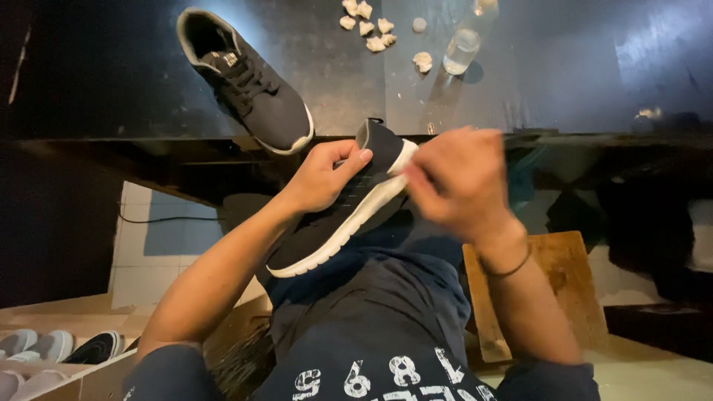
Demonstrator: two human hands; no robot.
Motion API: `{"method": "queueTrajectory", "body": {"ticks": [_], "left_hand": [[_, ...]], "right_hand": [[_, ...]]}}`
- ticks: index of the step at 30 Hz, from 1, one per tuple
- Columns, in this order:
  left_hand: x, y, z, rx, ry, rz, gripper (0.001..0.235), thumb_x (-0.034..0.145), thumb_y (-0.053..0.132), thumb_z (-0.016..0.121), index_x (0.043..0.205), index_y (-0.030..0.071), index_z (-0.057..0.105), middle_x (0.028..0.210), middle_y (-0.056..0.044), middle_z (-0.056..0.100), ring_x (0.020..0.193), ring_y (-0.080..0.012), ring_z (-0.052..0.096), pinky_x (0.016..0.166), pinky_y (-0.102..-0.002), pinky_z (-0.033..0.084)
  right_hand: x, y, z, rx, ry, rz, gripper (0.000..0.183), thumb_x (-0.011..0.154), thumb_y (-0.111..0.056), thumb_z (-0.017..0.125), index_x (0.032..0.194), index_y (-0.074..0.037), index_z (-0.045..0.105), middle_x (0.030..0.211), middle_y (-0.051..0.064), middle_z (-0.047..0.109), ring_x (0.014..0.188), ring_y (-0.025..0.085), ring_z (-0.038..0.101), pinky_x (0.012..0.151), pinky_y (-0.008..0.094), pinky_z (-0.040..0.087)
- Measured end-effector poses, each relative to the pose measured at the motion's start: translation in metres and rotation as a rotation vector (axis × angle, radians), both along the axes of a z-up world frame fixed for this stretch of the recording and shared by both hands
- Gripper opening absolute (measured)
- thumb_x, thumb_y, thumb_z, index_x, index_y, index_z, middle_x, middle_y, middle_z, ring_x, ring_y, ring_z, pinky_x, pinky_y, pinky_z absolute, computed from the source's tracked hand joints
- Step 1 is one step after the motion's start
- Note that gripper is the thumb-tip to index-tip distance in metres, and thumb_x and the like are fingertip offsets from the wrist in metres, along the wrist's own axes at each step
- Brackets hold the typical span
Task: The person cleans a pair of black sneakers using a small brush. They scrub the interior lining, the tongue, the laces, and the white rubber sole of one shoe, then repeat the process on the second shoe. The shoes are placed on a dark table during the cleaning process.
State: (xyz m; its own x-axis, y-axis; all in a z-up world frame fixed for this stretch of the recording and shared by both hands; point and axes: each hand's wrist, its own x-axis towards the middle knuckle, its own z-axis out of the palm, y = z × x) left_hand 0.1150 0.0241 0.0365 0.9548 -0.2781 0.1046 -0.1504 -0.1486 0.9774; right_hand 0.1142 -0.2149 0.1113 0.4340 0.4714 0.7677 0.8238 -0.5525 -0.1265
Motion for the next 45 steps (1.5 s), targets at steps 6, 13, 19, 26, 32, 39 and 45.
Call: {"method": "queueTrajectory", "body": {"ticks": [6,13,19,26,32,39,45], "left_hand": [[-0.016,0.006,0.019,0.042,-0.019,-0.046,0.044,0.099,0.027,0.071,0.064,0.015,0.047,0.049,0.006,0.041,0.056,-0.005,0.036,0.052,-0.022,0.03],[-0.023,0.005,0.032,0.061,-0.179,-0.123,0.04,0.091,0.022,0.076,0.064,0.015,0.046,0.048,0.004,0.038,0.057,-0.0044,0.036,0.05,-0.025,0.033],[-0.029,0.007,0.025,0.021,-0.272,-0.124,0.051,0.087,0.018,0.081,0.062,0.015,0.037,0.047,0.004,0.027,0.05,-0.0052,0.031,0.049,-0.023,0.029],[-0.034,0.009,0.018,0.072,-0.394,-0.153,0.052,0.087,0.018,0.08,0.062,0.018,0.035,0.05,0.003,0.024,0.047,-0.0129,0.03,0.052,-0.025,0.03],[-0.035,0.007,0.018,0.075,-0.456,-0.188,0.05,0.088,0.019,0.079,0.062,0.017,0.036,0.053,0.003,0.025,0.048,-0.0158,0.034,0.053,-0.026,0.032],[-0.037,0.005,0.014,0.081,-0.499,-0.197,0.05,0.086,0.015,0.078,0.06,0.018,0.036,0.053,0.005,0.024,0.048,-0.0151,0.032,0.054,-0.026,0.033],[-0.04,0.008,0.011,0.096,-0.511,-0.189,0.049,0.085,0.017,0.079,0.061,0.017,0.036,0.054,0.005,0.024,0.049,-0.0178,0.032,0.054,-0.026,0.034]], "right_hand": [[0.045,-0.044,-0.031,-0.094,-0.031,-0.171,0.017,0.096,-0.023,0.084,0.094,-0.017,0.068,0.081,-0.002,0.06,0.076,0.02,0.06,0.084,0.036,0.04],[0.011,-0.012,-0.018,0.2,0.343,0.169,0.021,0.089,-0.025,0.084,0.092,-0.016,0.065,0.077,-0.004,0.065,0.073,0.02,0.065,0.084,0.029,0.042],[0.027,-0.028,-0.023,0.209,0.153,-0.104,0.027,0.094,-0.024,0.088,0.101,-0.014,0.063,0.08,-0.002,0.063,0.075,0.021,0.064,0.08,0.033,0.044],[0.038,-0.03,-0.018,0.258,0.201,0.002,0.022,0.093,-0.019,0.087,0.098,-0.015,0.067,0.076,-0.002,0.064,0.072,0.022,0.064,0.081,0.032,0.047],[0.019,-0.01,-0.015,0.358,0.342,0.114,0.023,0.088,-0.02,0.089,0.098,-0.015,0.07,0.077,-0.002,0.067,0.074,0.021,0.068,0.083,0.029,0.05],[0.018,-0.015,-0.011,0.337,0.419,0.057,0.026,0.089,-0.024,0.088,0.103,-0.017,0.067,0.077,-0.003,0.07,0.077,0.021,0.067,0.084,0.03,0.05],[0.037,-0.028,-0.016,0.131,0.222,-0.074,0.027,0.094,-0.022,0.085,0.111,-0.016,0.065,0.077,-0.003,0.065,0.078,0.02,0.064,0.085,0.032,0.045]]}}
